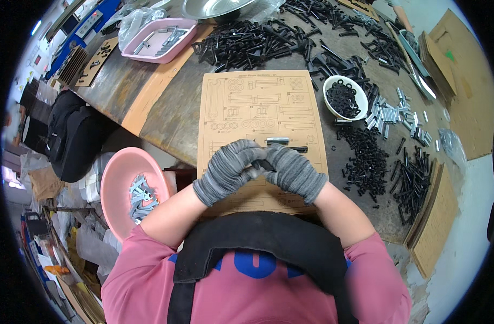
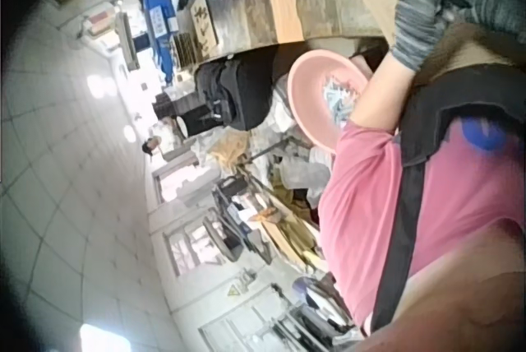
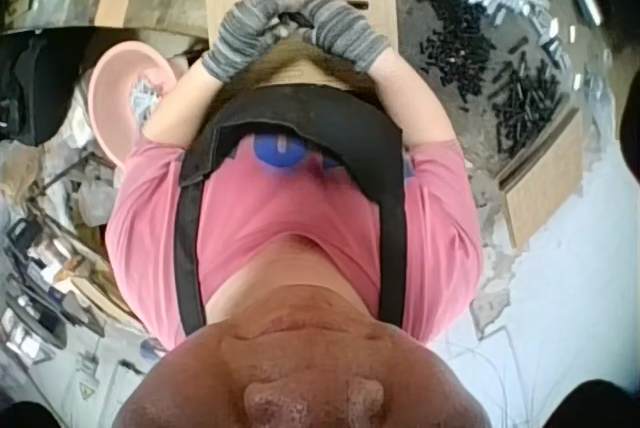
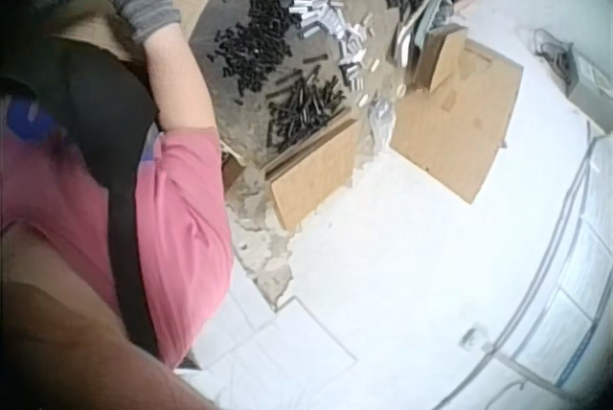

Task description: The person assembles small metal hardware components on a cardboard template. They pick up black cylindrical parts, metal sleeves, and washers, then fit them together and place the assembled units on the template. The person repeats this process multiple times, organizing the finished assemblies in rows.

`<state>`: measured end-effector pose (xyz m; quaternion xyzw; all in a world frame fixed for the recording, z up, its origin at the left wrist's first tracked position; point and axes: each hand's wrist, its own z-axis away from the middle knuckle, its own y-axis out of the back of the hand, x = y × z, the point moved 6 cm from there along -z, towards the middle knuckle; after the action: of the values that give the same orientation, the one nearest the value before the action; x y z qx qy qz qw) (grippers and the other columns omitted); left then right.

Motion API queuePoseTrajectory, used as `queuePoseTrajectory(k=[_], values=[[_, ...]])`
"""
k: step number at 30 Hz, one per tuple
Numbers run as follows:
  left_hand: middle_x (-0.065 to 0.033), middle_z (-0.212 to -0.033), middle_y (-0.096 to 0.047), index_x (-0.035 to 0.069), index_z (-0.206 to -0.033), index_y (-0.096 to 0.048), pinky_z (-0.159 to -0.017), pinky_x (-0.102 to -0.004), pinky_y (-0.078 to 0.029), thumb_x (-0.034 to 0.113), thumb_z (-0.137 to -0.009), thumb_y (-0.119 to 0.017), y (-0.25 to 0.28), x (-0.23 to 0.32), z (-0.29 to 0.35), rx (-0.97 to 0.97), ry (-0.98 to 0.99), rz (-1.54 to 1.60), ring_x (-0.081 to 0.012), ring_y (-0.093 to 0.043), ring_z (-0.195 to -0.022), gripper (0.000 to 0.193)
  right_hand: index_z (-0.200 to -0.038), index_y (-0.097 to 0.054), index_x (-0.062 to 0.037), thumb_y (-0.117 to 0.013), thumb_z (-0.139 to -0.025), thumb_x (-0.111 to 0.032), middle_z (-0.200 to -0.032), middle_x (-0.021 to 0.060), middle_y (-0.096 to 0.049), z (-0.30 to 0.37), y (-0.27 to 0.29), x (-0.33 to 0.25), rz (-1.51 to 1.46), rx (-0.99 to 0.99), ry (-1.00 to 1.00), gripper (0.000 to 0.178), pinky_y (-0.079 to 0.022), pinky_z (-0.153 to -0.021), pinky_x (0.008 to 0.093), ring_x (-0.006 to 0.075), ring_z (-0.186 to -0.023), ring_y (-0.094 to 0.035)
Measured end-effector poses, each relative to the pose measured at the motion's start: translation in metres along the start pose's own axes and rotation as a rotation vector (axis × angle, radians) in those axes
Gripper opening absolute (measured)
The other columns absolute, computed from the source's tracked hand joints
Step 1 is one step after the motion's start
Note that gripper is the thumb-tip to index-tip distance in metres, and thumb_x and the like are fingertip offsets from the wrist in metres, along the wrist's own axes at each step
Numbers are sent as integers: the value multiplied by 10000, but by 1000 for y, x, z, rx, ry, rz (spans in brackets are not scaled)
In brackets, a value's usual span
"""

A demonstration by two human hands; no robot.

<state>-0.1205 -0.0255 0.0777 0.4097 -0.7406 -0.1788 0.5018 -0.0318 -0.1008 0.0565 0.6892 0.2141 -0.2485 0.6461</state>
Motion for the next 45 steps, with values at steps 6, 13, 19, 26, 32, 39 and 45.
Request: queuePoseTrajectory(k=[6, 13, 19, 26, 32, 39, 45], values=[[-89, -776, -558, 28, -918, -579, -665, -291, -457, 103, -685, -688, 33, -35, 47, 24, 260, 111, -204, -569, -736, 268, -1014, -559, -56, -594, -748, -254, -920, 156, -587, 9, -16, 26, -262, -202, -142, 333, -445, -796, 355, 287, -879, -564], [-103, -816, -570, 27, -930, -586, -654, -305, -467, 88, -666, -685, 43, -43, 79, -12, 238, 75, -222, -571, -713, 288, -951, -585, -68, -573, -771, -259, -879, 142, -587, 19, -25, 13, -101, -98, -134, 262, -442, -774, 360, 283, -851, -560], [-121, -907, -561, 46, -941, -591, -724, -381, -436, 328, -613, -689, 38, -33, 83, -220, -52, -208, -297, -546, -832, 444, -922, -590, -87, -626, -724, -200, -827, 111, -572, 28, -28, 8, 92, 0, -74, 230, -453, -708, 362, 276, -789, -563], [-125, -909, -545, 61, -945, -563, -712, -403, -430, 302, -557, -717, 38, -38, 86, -174, -29, -140, -310, -530, -849, 482, -866, -609, -82, -624, -726, -199, -823, 105, -575, 29, -26, 6, 105, 25, -82, 183, -456, -701, 360, 277, -785, -565], [-145, -990, -535, 47, -987, -561, -789, -403, -411, 370, -577, -696, 44, -30, 70, -280, 64, -166, -328, -508, -915, 539, -931, -591, -82, -620, -736, -212, -859, 110, -577, 36, -21, 13, -11, 53, -94, 237, -461, -711, 354, 270, -802, -572], [-155, -1034, -544, 29, -1048, -542, -862, -374, -389, 246, -685, -641, 49, -41, 52, -20, 199, -177, -324, -506, -976, 435, -991, -595, -82, -585, -767, -278, -945, 133, -597, 99, 49, 56, -194, 266, -377, 298, -466, -766, 335, 280, -852, -584], [-144, -988, -560, 28, -1015, -550, -831, -358, -411, 153, -706, -620, 27, -42, 18, -35, 138, -208, -312, -527, -945, 340, -996, -589, -107, -598, -735, -288, -951, 116, -600, 221, 132, 143, 486, 464, -826, 318, -444, -800, 354, 274, -916, -559]])
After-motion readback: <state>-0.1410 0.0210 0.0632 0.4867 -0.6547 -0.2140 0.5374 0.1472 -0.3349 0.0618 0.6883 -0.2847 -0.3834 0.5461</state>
